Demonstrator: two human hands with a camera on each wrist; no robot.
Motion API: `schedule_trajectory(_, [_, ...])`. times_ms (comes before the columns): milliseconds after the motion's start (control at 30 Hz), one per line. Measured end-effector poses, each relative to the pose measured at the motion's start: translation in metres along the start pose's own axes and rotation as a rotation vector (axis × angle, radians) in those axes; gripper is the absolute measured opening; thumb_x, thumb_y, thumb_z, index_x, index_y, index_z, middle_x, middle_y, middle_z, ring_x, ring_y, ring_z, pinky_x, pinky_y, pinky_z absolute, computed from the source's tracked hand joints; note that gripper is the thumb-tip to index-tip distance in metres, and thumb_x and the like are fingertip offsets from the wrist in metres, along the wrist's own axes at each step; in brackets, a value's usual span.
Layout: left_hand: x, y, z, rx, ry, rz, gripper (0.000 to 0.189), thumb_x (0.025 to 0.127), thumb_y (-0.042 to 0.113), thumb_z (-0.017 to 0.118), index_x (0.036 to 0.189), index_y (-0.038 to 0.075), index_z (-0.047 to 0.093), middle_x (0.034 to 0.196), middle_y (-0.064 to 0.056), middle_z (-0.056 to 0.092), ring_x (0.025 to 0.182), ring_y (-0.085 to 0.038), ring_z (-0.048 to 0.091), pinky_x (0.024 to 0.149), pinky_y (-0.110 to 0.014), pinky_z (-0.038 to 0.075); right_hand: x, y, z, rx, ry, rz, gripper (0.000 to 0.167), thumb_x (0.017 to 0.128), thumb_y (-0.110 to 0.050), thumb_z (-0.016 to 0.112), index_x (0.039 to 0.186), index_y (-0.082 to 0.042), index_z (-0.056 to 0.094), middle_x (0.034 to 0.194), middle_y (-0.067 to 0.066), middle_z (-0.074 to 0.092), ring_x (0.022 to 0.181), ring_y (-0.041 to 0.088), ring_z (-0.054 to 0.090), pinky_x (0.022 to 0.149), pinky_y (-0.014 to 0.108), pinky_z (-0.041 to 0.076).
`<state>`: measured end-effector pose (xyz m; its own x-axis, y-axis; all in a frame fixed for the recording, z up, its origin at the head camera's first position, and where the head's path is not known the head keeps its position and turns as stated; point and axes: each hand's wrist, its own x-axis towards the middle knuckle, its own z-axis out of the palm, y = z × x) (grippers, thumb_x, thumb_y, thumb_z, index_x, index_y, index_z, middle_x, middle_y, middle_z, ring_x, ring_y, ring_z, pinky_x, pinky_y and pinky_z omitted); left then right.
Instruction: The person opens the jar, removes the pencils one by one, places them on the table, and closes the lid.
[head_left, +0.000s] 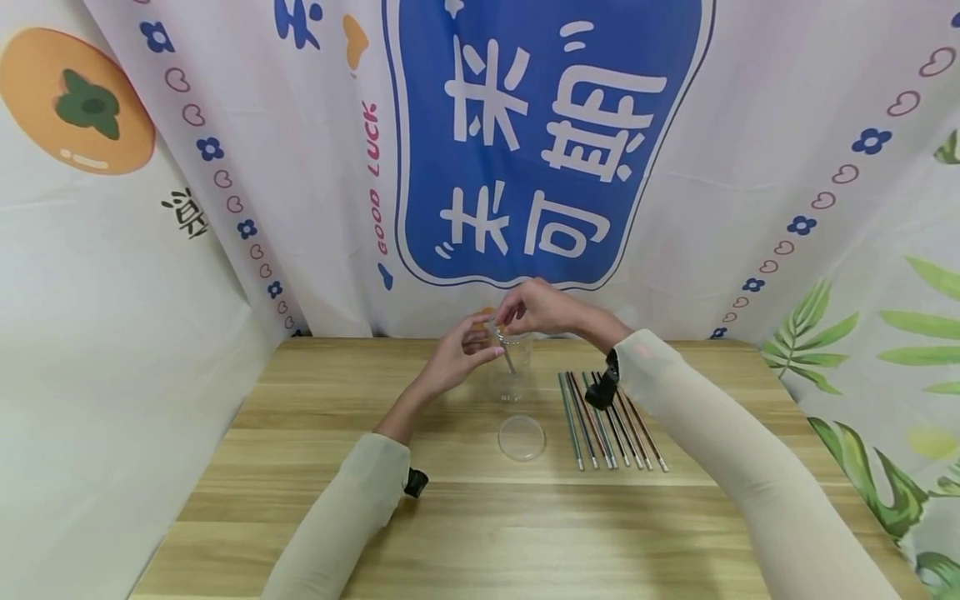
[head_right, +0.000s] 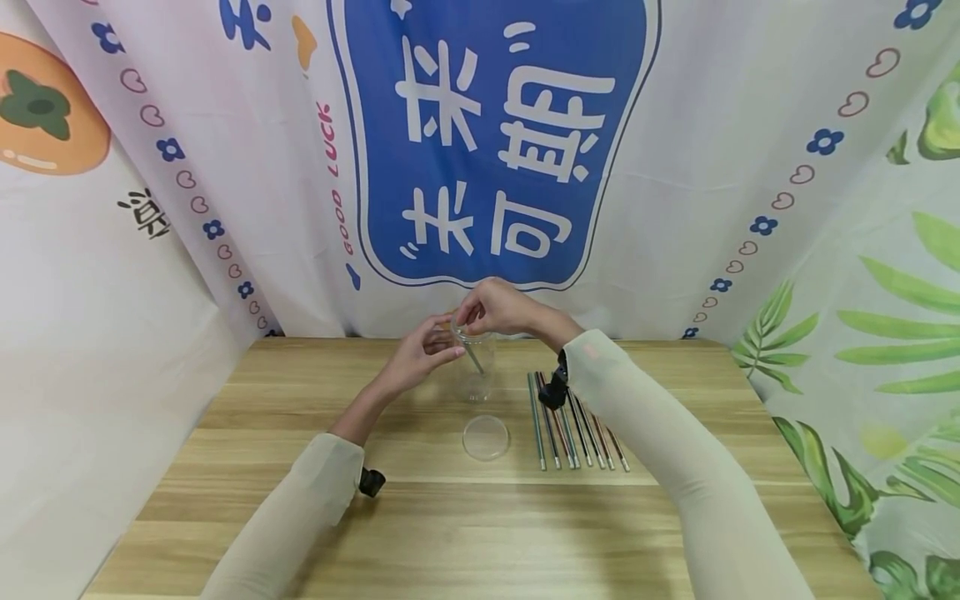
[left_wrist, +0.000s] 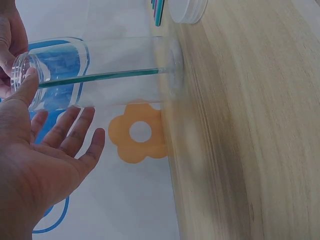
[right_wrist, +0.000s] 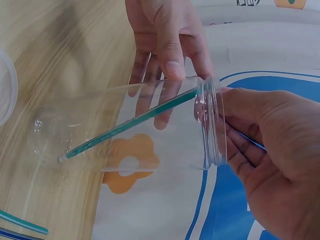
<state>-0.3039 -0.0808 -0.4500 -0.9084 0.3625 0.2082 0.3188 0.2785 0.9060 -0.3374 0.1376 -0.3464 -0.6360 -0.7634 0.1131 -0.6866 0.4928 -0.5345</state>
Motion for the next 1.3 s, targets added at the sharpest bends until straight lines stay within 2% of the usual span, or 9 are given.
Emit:
schedule_trajectory(200, [-0.0004, 0.0002, -0.0005, 0.000, -0.009, -0.001, 0.068, 0.097, 0.023, 0.080, 0.155, 0.008, 0.048, 0.144, -0.021, 0.064, 0.130, -0.037, 0.065, 0.104, -0.046, 0.059, 0.0022, -0.0003, 0.0024, 0.000, -0.012, -0.014, 0.011, 0.092, 0.002, 0.079, 0.102, -0.001, 0.083, 0.100, 0.009, 0.080, 0.086, 0.017, 0.074, 0.080, 0.031, 0.064])
schedule_trajectory(433, [-0.0009, 0.0003, -0.0007, -0.020, -0.010, -0.009, 0.066, 0.098, 0.021, 0.080, 0.154, 0.008, 0.048, 0.143, -0.021, 0.065, 0.130, -0.037, 0.065, 0.103, -0.045, 0.059, 0.0050, 0.0033, 0.0065, 0.013, 0.016, -0.030, 0.008, 0.091, 0.003, 0.079, 0.097, -0.001, 0.083, 0.095, 0.007, 0.078, 0.082, 0.015, 0.071, 0.077, 0.029, 0.062])
schedule_trajectory(633, [-0.0011, -0.0007, -0.0002, -0.029, -0.008, -0.013, 0.066, 0.098, 0.021, 0.080, 0.155, 0.008, 0.048, 0.143, -0.022, 0.064, 0.130, -0.038, 0.065, 0.102, -0.045, 0.060, 0.0051, 0.0039, 0.0097, 0.027, 0.036, 0.001, 0.008, 0.092, 0.001, 0.079, 0.097, -0.003, 0.084, 0.095, 0.005, 0.079, 0.082, 0.014, 0.071, 0.077, 0.029, 0.062])
schedule_trajectory(900, [-0.0016, -0.0007, -0.0012, -0.043, -0.011, -0.017, 0.067, 0.097, 0.024, 0.081, 0.155, 0.013, 0.049, 0.145, -0.019, 0.063, 0.131, -0.037, 0.064, 0.104, -0.046, 0.059, 0.0030, 0.0037, 0.0096, 0.048, 0.060, 0.019, 0.008, 0.096, -0.004, 0.077, 0.102, -0.002, 0.082, 0.096, 0.003, 0.079, 0.084, 0.017, 0.072, 0.076, 0.028, 0.061])
schedule_trajectory(1100, [-0.0026, 0.0002, -0.0012, -0.040, -0.013, -0.016, 0.065, 0.097, 0.023, 0.081, 0.154, 0.016, 0.050, 0.145, -0.018, 0.064, 0.132, -0.036, 0.064, 0.105, -0.048, 0.058, 0.0011, 0.0031, 0.0093, 0.064, 0.099, 0.043, 0.007, 0.097, -0.006, 0.077, 0.102, -0.003, 0.082, 0.091, 0.003, 0.077, 0.080, 0.016, 0.069, 0.070, 0.026, 0.057])
schedule_trajectory(1300, [-0.0025, 0.0000, -0.0020, -0.052, -0.022, -0.017, 0.064, 0.097, 0.027, 0.080, 0.153, 0.018, 0.050, 0.143, -0.015, 0.065, 0.133, -0.034, 0.063, 0.105, -0.049, 0.058, -0.0010, 0.0075, 0.0091, 0.138, 0.158, 0.046, 0.008, 0.099, -0.006, 0.075, 0.103, -0.001, 0.080, 0.093, 0.008, 0.078, 0.081, 0.023, 0.072, 0.071, 0.026, 0.057])
